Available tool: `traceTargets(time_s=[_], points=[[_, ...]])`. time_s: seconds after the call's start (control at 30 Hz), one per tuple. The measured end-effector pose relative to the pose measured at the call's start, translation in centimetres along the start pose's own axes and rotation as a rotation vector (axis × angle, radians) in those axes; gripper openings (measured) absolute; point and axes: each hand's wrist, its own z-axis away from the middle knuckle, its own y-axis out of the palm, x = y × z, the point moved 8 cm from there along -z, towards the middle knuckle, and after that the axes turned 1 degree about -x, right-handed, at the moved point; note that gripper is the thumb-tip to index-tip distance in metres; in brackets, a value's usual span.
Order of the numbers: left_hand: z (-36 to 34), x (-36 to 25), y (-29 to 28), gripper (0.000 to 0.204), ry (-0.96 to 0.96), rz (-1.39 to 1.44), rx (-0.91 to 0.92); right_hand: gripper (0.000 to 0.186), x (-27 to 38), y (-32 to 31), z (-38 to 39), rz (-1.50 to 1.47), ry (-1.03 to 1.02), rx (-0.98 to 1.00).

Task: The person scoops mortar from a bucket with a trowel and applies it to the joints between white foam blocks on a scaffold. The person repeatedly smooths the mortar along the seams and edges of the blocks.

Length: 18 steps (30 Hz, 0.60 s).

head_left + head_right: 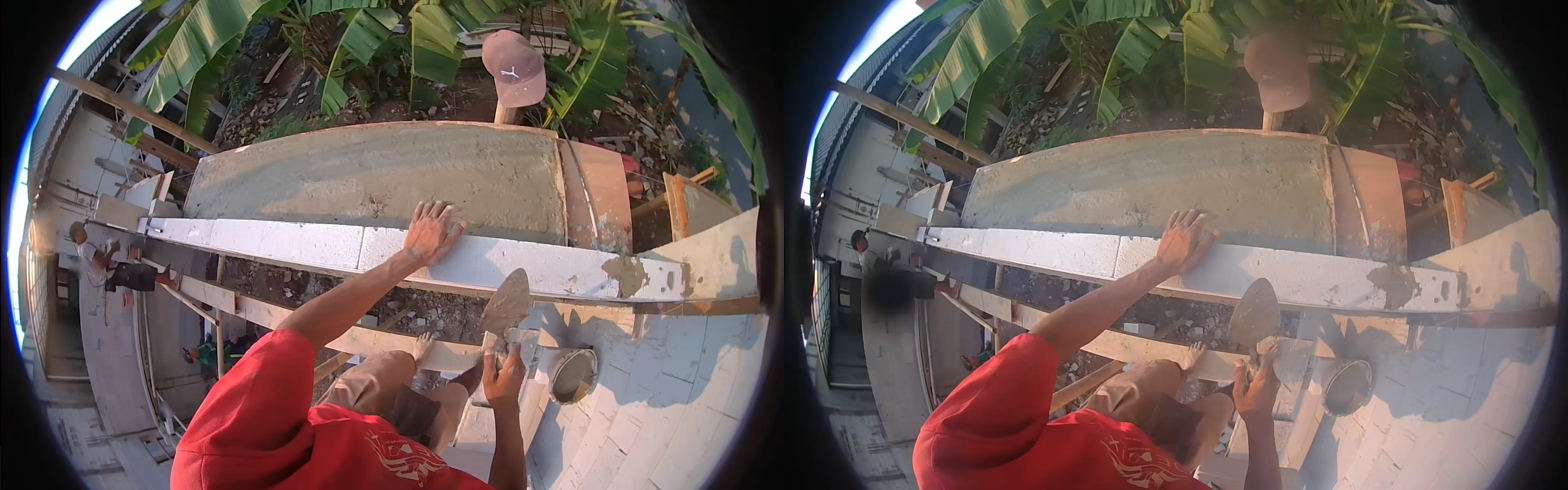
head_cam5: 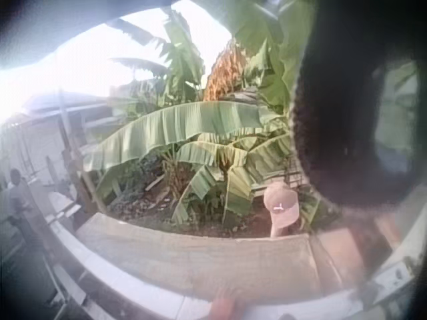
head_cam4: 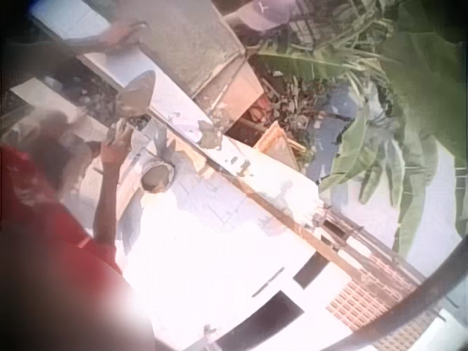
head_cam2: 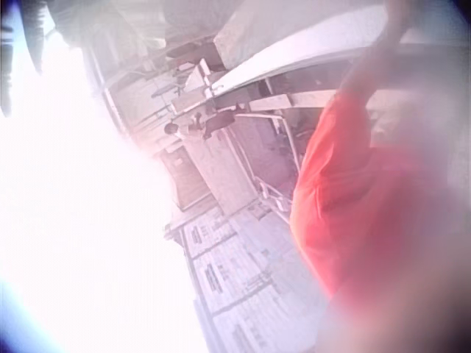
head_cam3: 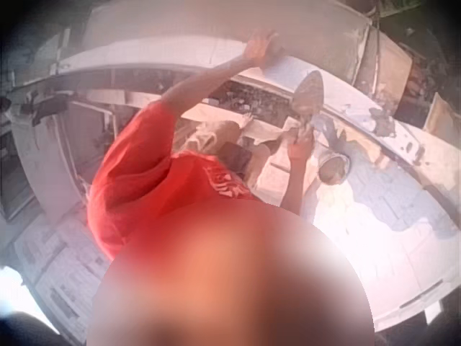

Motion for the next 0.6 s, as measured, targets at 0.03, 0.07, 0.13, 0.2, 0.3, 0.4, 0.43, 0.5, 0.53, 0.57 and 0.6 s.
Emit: traceTargets(time_s=[0.03,0.07,0.13,0.2,0.3,0.4,0.43,0.5,0.53,0.57,0.6], points=[[0.7,-0.3,-1.2,0.047,-0.005,0.035,-0.101,0.047,-0.3,-2.5,-2.3,0.054,0.023,0.03],[1.5,-0.3,-1.7,0.047,-0.072,0.063,-0.125,0.046,-0.7,-4.3,-4.9,0.066,0.044,0.104],[4.0,-1.0,-4.2,0.048,-0.074,0.117,-0.247,0.042,0.5,-7.0,-9.3,0.11,-0.015,0.144],[7.5,-1.4,-5.9,0.048,-0.143,0.141,-0.282,0.04,1.6,-7.3,-13.2,0.102,-0.059,0.251],[14.1,-1.4,-7.0,0.048,-0.249,0.178,-0.267,0.039,3.0,-6.2,-17.5,0.156,-0.218,0.316],[22.1,-1.2,-7.0,0.047,-0.423,0.112,-0.328,0.04,2.6,-4.3,-20.1,0.241,-0.309,0.434],[24.9,-0.6,-5.8,0.047,-0.572,0.136,-0.252,0.039,2.5,-3.7,-20.5,0.269,-0.356,0.477],[30.5,-0.2,-4.2,0.049,-0.783,0.146,-0.198,0.042,2.2,-2.7,-20.8,0.328,-0.474,0.555],[33.2,-0.6,-3.3,0.05,-0.878,0.143,-0.175,0.043,1.8,-2.5,-20.9,0.321,-0.478,0.578],[35.8,-1.3,-2.5,0.05,-0.955,0.184,-0.207,0.044,1.2,-2.3,-21.1,0.321,-0.471,0.593],[38.0,-2.0,-1.5,0.05,-1.042,0.234,-0.207,0.045,0.5,-2.2,-21.2,0.33,-0.45,0.618]])
